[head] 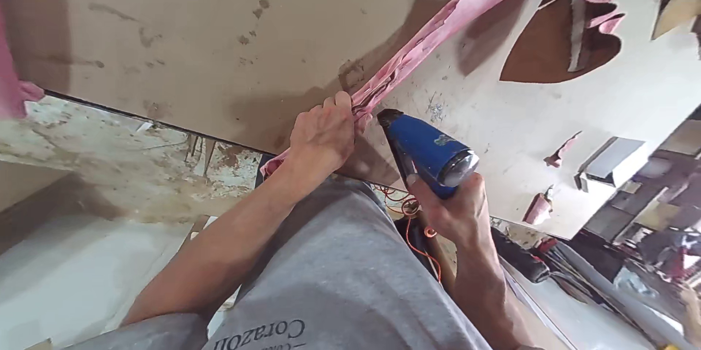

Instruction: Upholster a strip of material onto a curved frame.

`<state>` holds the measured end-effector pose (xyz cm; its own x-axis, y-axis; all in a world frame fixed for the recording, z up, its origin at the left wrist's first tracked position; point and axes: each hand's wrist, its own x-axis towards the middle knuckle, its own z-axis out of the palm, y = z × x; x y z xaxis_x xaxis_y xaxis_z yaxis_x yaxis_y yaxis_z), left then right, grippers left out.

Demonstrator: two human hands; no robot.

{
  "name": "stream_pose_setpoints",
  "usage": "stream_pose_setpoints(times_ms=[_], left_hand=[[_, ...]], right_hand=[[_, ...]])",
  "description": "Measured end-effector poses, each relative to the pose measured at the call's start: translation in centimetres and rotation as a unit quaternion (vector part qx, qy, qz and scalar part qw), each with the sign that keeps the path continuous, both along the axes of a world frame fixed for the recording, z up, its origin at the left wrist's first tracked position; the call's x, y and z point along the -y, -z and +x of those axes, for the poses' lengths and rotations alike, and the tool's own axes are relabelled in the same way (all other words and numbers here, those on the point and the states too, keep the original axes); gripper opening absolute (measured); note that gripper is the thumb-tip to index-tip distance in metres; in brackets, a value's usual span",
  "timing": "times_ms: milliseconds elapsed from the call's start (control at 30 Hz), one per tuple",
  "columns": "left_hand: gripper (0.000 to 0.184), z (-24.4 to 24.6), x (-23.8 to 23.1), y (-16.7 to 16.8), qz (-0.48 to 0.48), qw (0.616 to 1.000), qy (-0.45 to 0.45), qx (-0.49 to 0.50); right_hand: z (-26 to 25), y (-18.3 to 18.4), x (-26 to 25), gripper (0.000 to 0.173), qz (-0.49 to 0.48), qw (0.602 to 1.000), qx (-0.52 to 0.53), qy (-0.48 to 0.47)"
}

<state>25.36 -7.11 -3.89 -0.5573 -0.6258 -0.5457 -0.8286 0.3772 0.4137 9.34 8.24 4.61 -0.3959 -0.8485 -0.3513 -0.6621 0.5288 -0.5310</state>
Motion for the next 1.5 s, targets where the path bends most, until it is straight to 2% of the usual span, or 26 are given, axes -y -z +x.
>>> stream_pose_setpoints(times_ms=[133,267,367,400,467,533,600,667,767,833,900,933,1000,1033,1067,1100,1133,1167,1200,1233,1300,1367,1433,1500], left_hand=[[0.044,0.0,0.0,0.0,0.001,1.000,0.005,0.006],[0.036,0.1,-0.3,0.1,-0.011,1.000,0.000,0.001],[0.051,0.2,0.1,0.0,0.007,1.000,0.001,-0.015],[0.057,0.6,0.4,-0.1,0.030,0.999,-0.007,-0.032],[0.060,1.5,1.7,-0.9,0.154,0.982,-0.053,-0.092],[0.051,2.4,3.4,-1.2,0.323,0.924,-0.104,-0.179],[0.072,2.3,4.2,-1.3,0.468,0.826,-0.167,-0.266],[0.088,1.8,4.2,-1.5,0.552,0.744,-0.223,-0.304],[0.102,1.0,3.5,-2.2,0.588,0.705,-0.239,-0.316],[0.105,0.5,2.8,-2.5,0.589,0.696,-0.253,-0.323],[0.099,1.0,1.7,-2.3,0.612,0.667,-0.250,-0.344],[0.090,1.6,0.9,-2.1,0.635,0.641,-0.239,-0.358],[0.056,3.2,-1.2,-2.2,0.671,0.605,-0.232,-0.362],[0.049,3.9,-2.3,-2.6,0.670,0.610,-0.235,-0.351],[0.048,4.3,-3.1,-3.3,0.644,0.644,-0.239,-0.335],[0.046,4.3,-3.7,-4.2,0.589,0.709,-0.241,-0.304],[0.046,4.0,-4.2,-5.1,0.505,0.789,-0.231,-0.263],[0.048,3.5,-4.5,-5.7,0.404,0.867,-0.200,-0.212],[0.054,3.0,-4.7,-5.9,0.317,0.918,-0.169,-0.166],[0.059,2.6,-4.9,-6.0,0.255,0.946,-0.143,-0.139],[0.060,2.2,-5.2,-5.9,0.173,0.974,-0.099,-0.111],[0.060,2.4,-5.8,-5.9,0.117,0.985,-0.064,-0.106],[0.061,2.8,-6.1,-5.9,0.054,0.991,-0.048,-0.113],[0.060,2.5,-5.8,-6.2,-0.011,0.994,-0.043,-0.105]], right_hand=[[0.6,0.5,1.1,0.024,0.018,1.000,-0.003,-0.009],[1.3,0.8,2.2,0.026,0.082,0.996,-0.021,0.002],[0.5,0.5,1.4,0.027,0.043,0.998,-0.009,0.051],[-0.1,0.4,0.8,0.028,0.018,0.997,0.001,0.072],[-1.6,-0.2,-0.3,0.035,0.018,0.991,-0.021,0.129],[-3.3,-0.8,-0.7,0.047,0.090,0.980,-0.092,0.154],[-4.8,-0.2,-1.0,0.059,0.145,0.968,-0.136,0.151],[-6.6,1.9,-1.6,0.065,0.157,0.964,-0.150,0.151],[-8.6,5.6,-3.0,0.071,0.145,0.963,-0.145,0.175],[-9.2,7.1,-3.6,0.077,0.142,0.962,-0.136,0.187],[-9.5,7.8,-4.2,0.080,0.148,0.963,-0.126,0.188],[-9.6,7.9,-4.5,0.081,0.148,0.962,-0.129,0.188],[-9.6,7.6,-4.9,0.077,0.137,0.962,-0.149,0.182],[-9.4,7.2,-5.0,0.071,0.113,0.965,-0.162,0.175],[-9.0,6.7,-4.9,0.064,0.075,0.969,-0.163,0.172],[-8.2,5.9,-4.5,0.058,0.037,0.973,-0.142,0.176],[-7.1,5.1,-3.5,0.055,0.006,0.979,-0.082,0.185],[-6.0,4.5,-2.2,0.055,-0.016,0.981,0.019,0.191],[-4.9,4.4,-0.6,0.054,-0.037,0.968,0.150,0.199],[-4.0,4.7,1.1,0.054,-0.047,0.936,0.280,0.210],[-2.7,5.9,4.8,0.054,-0.060,0.861,0.448,0.233],[-1.6,6.3,7.7,0.048,-0.096,0.801,0.530,0.260],[-0.4,6.0,9.3,0.033,-0.163,0.780,0.529,0.290],[0.8,5.7,9.8,0.023,-0.223,0.795,0.472,0.311]])
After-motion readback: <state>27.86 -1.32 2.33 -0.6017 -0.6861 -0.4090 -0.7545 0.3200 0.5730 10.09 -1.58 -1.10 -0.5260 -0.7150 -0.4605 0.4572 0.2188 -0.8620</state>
